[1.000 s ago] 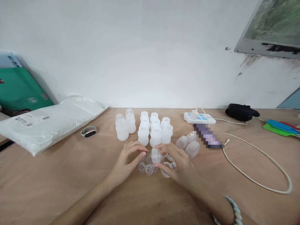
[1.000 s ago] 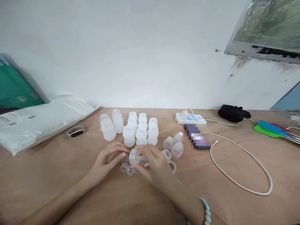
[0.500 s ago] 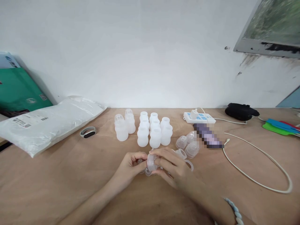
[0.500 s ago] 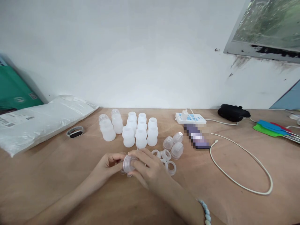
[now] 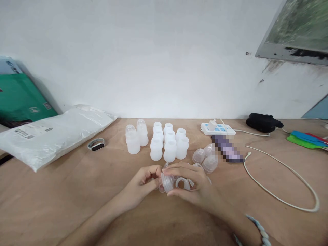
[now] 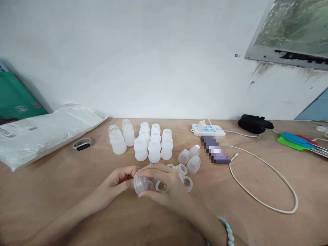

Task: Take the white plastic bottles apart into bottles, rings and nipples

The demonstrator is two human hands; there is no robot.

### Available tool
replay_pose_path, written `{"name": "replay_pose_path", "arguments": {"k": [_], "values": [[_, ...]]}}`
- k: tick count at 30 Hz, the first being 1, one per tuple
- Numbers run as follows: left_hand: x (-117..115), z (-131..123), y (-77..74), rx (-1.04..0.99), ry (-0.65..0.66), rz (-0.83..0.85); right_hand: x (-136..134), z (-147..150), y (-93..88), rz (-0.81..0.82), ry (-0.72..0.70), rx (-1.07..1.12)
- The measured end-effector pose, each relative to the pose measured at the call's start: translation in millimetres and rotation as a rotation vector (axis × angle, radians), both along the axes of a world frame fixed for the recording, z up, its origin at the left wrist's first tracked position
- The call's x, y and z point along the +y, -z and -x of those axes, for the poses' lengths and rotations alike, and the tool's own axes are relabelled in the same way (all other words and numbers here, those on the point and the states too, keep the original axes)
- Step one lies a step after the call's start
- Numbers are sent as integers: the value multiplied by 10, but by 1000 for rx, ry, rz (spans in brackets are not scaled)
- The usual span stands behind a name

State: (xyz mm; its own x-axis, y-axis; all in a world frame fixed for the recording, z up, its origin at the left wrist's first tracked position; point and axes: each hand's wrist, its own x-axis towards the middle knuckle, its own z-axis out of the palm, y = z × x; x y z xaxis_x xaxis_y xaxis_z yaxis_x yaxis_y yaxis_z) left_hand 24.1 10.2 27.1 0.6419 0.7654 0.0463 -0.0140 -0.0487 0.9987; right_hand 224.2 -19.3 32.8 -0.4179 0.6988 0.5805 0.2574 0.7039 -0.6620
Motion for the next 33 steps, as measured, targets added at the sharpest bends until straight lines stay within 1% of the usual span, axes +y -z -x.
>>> {"name": "replay_pose_path", "arguments": {"k": [3, 5, 7, 9, 11, 13, 14, 16, 18, 20, 22, 26, 29, 31, 33], "values": [[9, 41, 2, -61, 45, 11, 34, -43, 38, 285, -26, 193], [33, 72, 11, -71, 44, 23, 85, -97, 83, 408, -14, 323], [74, 100, 24, -57, -1, 21, 152, -167, 118, 418, 41, 402], [129, 120, 47, -29, -83, 0, 215, -236, 129, 377, 157, 408], [190, 133, 92, 12, -177, -33, 255, -291, 113, 303, 307, 311], [250, 142, 164, 64, -265, -78, 265, -325, 82, 199, 405, 116], [279, 145, 208, 98, -305, -104, 261, -334, 65, 144, 419, 4], [328, 151, 298, 202, -347, -157, 244, -342, 36, 58, 399, -216], [362, 156, 367, 261, -364, -188, 224, -345, 17, 18, 377, -400], [376, 158, 394, 270, -373, -201, 211, -350, 6, 3, 375, -527], [371, 159, 376, 262, -385, -216, 206, -360, -3, 1, 390, -582], [325, 157, 275, 208, -410, -253, 209, -379, -18, 2, 425, -590], [295, 168, 227, 196, -384, -294, 213, -387, -18, 2, 426, -596], [286, 182, 213, 257, -362, -360, 212, -392, -15, -3, 413, -608], [280, 196, 201, 372, -351, -459, 207, -397, -14, -10, 395, -620]]}}
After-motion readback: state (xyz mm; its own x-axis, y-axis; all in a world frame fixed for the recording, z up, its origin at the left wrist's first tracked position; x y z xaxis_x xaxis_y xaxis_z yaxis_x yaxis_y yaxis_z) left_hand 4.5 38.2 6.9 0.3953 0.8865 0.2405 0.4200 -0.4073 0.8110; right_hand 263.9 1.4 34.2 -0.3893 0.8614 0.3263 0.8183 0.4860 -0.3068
